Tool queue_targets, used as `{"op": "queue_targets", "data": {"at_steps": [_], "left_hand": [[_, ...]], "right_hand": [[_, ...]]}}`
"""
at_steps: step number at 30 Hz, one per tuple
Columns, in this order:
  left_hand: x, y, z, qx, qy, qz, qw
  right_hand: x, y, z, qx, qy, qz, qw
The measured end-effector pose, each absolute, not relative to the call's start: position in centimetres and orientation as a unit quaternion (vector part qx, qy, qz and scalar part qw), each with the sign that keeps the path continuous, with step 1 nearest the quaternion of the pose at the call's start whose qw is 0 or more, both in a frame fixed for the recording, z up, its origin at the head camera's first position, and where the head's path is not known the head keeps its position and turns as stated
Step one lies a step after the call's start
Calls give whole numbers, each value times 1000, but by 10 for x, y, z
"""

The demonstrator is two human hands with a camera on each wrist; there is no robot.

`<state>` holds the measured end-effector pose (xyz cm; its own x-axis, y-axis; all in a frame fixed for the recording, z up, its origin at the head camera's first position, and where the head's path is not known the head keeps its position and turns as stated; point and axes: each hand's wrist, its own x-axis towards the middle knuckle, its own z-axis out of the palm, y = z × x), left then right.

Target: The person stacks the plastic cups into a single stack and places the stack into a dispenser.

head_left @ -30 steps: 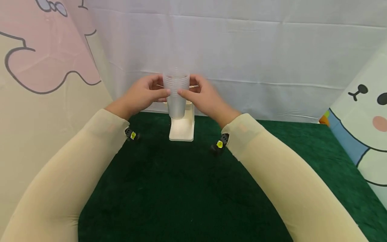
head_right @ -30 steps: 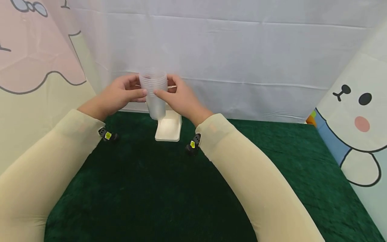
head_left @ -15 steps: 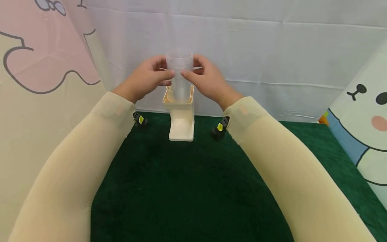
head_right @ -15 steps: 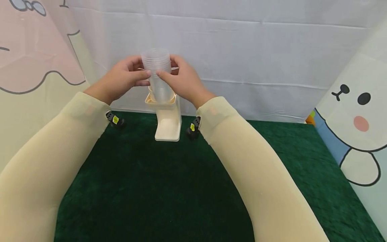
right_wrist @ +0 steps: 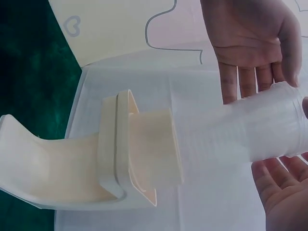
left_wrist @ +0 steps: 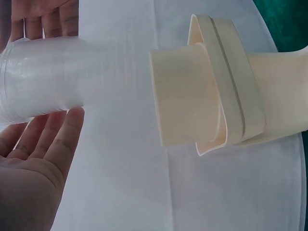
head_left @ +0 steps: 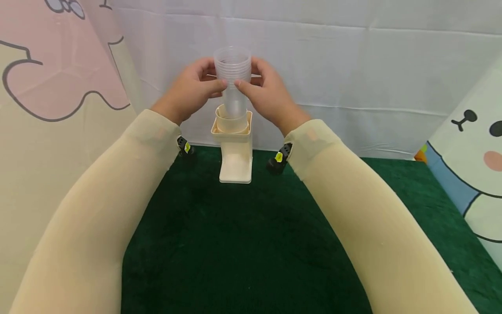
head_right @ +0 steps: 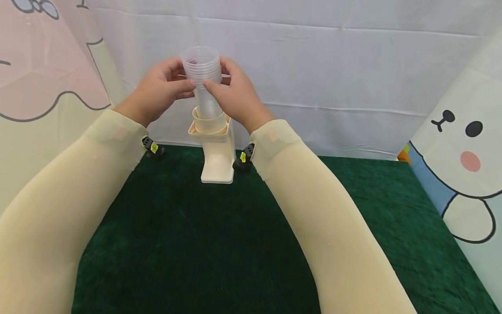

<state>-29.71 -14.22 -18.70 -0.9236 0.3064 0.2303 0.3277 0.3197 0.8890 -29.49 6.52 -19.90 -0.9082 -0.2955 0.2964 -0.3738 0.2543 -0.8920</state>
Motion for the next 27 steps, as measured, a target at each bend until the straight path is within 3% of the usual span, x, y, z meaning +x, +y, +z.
{"op": "queue_targets", "data": {"at_steps": [15,27], "left_hand": [[-305,-141,-198,-183,-800,-571,17],[-308,-137,-205,-175,-800,-573,32]], "right_hand": [[-305,61,-205,189,-780,596,6],[-308,56,-216,198,-769,607,37]]}}
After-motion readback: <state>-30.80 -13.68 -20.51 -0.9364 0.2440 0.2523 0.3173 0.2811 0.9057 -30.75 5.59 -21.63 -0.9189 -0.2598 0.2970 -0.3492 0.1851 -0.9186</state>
